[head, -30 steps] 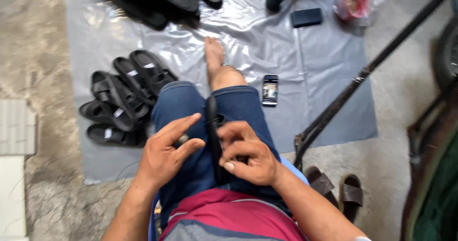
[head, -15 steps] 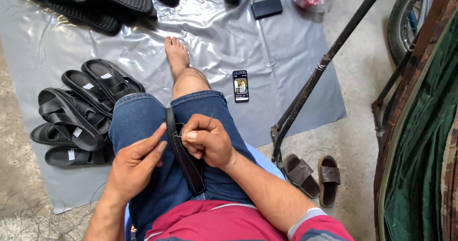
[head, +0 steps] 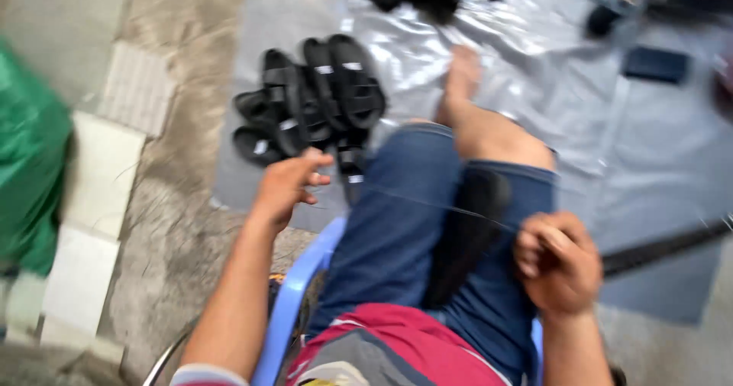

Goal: Hand-stitching the sole of a black sandal using a needle and thread to repair it.

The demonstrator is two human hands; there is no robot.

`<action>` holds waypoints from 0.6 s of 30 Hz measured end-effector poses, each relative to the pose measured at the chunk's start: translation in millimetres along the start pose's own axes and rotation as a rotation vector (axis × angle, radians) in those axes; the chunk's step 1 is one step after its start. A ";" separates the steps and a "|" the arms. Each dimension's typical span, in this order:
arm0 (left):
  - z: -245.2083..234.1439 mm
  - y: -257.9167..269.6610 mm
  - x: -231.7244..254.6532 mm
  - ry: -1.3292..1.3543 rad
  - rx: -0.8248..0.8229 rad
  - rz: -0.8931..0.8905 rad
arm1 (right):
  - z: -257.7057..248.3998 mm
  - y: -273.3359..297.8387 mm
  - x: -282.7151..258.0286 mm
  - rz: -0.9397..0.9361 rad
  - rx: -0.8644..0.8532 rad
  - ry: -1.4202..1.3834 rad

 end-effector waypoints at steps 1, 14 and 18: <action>-6.6 -14.3 -19.7 0.017 0.033 -0.002 | 1.3 -0.8 -1.9 0.020 -0.031 0.001; 17.0 -140.0 -200.7 -1.060 -0.354 -0.189 | -8.6 -6.9 -15.8 -0.066 -0.135 0.070; 46.8 -129.5 -189.8 -1.233 -0.595 -0.155 | -70.7 -8.7 -10.4 0.036 -0.147 0.187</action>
Point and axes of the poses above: each hand's wrist, its own y-axis away from the middle knuckle, its own z-axis out of the palm, x = y × z, the point moved 4 cm from there along -y, towards the middle knuckle, and after that the axes turned 3 degrees about y, right-handed, at the moved point
